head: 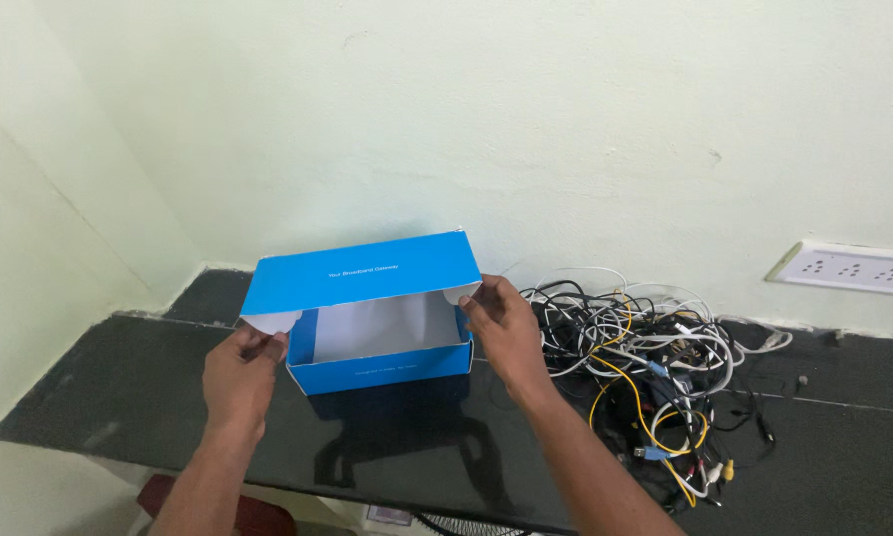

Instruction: The person opens a blue box and then untangles a white cable from a pile of mixed wires on a black table. They coil the cable neatly and place it inside the box, repeating the process with a second white cable.

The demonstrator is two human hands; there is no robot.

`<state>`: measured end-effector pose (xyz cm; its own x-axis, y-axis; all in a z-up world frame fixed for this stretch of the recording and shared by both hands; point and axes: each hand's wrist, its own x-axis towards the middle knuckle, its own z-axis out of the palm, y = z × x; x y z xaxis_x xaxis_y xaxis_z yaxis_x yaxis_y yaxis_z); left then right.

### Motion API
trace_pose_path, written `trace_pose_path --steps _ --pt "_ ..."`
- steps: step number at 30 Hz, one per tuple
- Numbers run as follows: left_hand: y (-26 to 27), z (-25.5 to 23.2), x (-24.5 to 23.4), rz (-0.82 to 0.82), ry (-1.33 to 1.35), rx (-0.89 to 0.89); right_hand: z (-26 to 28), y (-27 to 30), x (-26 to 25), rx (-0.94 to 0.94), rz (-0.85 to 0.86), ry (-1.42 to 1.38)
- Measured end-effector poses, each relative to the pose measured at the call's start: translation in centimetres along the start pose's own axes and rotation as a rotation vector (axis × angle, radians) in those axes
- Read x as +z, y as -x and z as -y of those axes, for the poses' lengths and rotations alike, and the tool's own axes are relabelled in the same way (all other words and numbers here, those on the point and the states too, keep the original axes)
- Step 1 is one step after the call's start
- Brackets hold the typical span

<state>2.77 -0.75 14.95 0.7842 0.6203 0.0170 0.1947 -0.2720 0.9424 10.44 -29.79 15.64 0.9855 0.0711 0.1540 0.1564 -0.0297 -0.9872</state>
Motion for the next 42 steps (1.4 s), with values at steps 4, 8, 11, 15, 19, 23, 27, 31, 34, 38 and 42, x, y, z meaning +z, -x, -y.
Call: trace_pose_path --steps 4,8,11,15,19,23,27,31,34,38,42 --pt "-1.5 0.4 -0.1 0.076 0.047 0.085 -0.1 -0.7 0.0 -0.035 -0.014 0.102" --pt "-3.0 0.6 -0.1 0.124 0.039 0.056 0.0 -1.6 0.0 -0.019 0.028 0.178" --pt "-3.6 0.5 0.2 0.13 -0.015 -0.015 0.0 -2.2 0.2 -0.042 0.037 0.171" --pt "-4.1 0.6 0.7 0.151 -0.004 -0.03 -0.4 -3.1 0.4 -0.002 0.048 0.218" --pt "-4.7 0.9 0.8 0.245 0.079 -0.034 -1.5 -4.2 0.7 0.096 0.07 0.173" --pt "-4.6 0.8 0.9 0.29 0.159 -0.115 -3.0 -5.1 1.0 0.053 0.176 0.054" --pt "-4.3 0.8 1.0 0.305 0.131 -0.181 -3.6 -5.3 1.1 0.216 0.193 0.111" --pt "-5.0 1.8 0.9 0.331 0.132 -0.16 -4.3 -5.5 1.2 0.213 0.214 0.089" --pt "-5.4 2.6 0.9 0.322 0.08 -0.18 -4.6 -5.6 1.1 0.144 0.243 0.103" --pt "-5.7 3.3 1.2 0.34 0.059 -0.178 -3.9 -4.9 0.7 0.127 0.266 0.202" --pt "-5.1 3.3 1.2 0.326 0.012 -0.187 -2.6 -3.8 0.0 0.042 0.342 0.18"
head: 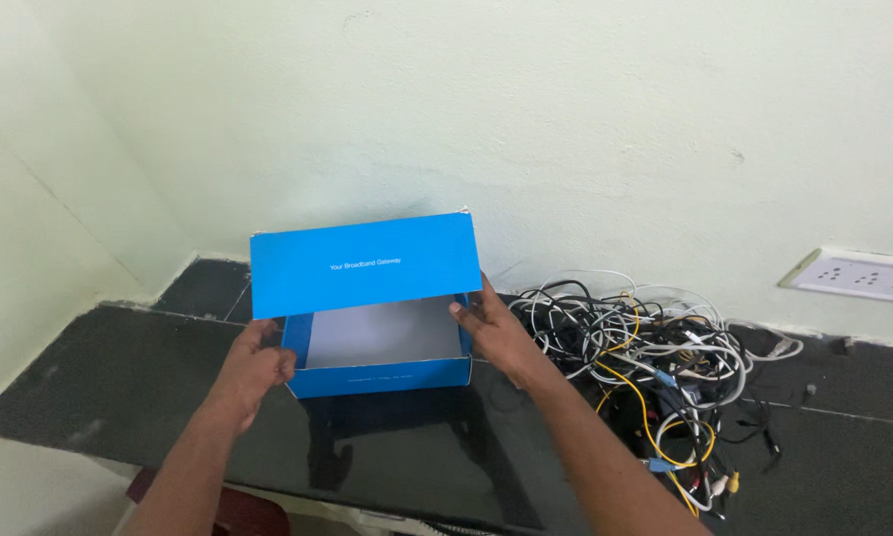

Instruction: The person opens a blue box and then untangles a white cable from a pile of mixed wires on a black table. They coil the cable neatly and place it inside the box, repeating the process with a second white cable.

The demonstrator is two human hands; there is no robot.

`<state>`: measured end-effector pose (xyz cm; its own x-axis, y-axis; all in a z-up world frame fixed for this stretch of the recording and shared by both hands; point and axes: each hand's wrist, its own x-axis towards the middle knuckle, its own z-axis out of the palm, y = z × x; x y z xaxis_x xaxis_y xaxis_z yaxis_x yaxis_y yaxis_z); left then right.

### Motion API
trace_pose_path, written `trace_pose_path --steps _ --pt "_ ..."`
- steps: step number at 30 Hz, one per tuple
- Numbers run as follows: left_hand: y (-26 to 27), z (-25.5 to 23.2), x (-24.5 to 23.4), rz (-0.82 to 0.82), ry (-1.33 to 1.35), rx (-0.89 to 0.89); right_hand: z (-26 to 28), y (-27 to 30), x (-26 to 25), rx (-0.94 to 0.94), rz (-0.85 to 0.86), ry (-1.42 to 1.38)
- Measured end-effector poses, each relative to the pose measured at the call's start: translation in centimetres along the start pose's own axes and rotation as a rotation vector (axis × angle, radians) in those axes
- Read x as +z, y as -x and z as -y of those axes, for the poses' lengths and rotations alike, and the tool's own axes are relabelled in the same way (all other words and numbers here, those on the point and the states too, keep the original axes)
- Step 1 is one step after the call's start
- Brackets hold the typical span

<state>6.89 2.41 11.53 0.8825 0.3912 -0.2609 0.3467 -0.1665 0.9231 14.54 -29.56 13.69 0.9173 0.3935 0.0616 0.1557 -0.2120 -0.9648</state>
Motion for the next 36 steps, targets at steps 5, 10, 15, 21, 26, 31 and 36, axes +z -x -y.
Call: trace_pose_path --steps 5,10,15,21,26,31,36 --pt "1.4 0.3 0.2 -0.014 -0.003 0.027 1.6 1.6 -0.9 0.229 0.045 -0.046" --pt "2.6 0.5 1.0 -0.038 -0.108 -0.012 0.9 2.5 -1.6 0.13 0.085 0.066" --pt "3.6 1.9 1.7 -0.074 -0.154 0.047 0.4 3.3 -2.0 0.237 0.106 0.172" --pt "5.5 2.7 2.7 -0.102 -0.276 -0.059 -2.0 4.4 -3.2 -0.045 0.157 0.101" --pt "6.4 2.8 2.8 -0.16 -0.409 0.059 -2.3 4.9 -3.9 -0.062 0.13 0.22" --pt "7.9 2.5 2.8 -0.283 -0.418 0.257 -1.4 5.0 -4.8 -0.119 0.108 0.256" --pt "10.8 1.3 4.0 -0.406 -0.304 0.248 -0.4 4.8 -5.5 -0.2 0.082 0.417"
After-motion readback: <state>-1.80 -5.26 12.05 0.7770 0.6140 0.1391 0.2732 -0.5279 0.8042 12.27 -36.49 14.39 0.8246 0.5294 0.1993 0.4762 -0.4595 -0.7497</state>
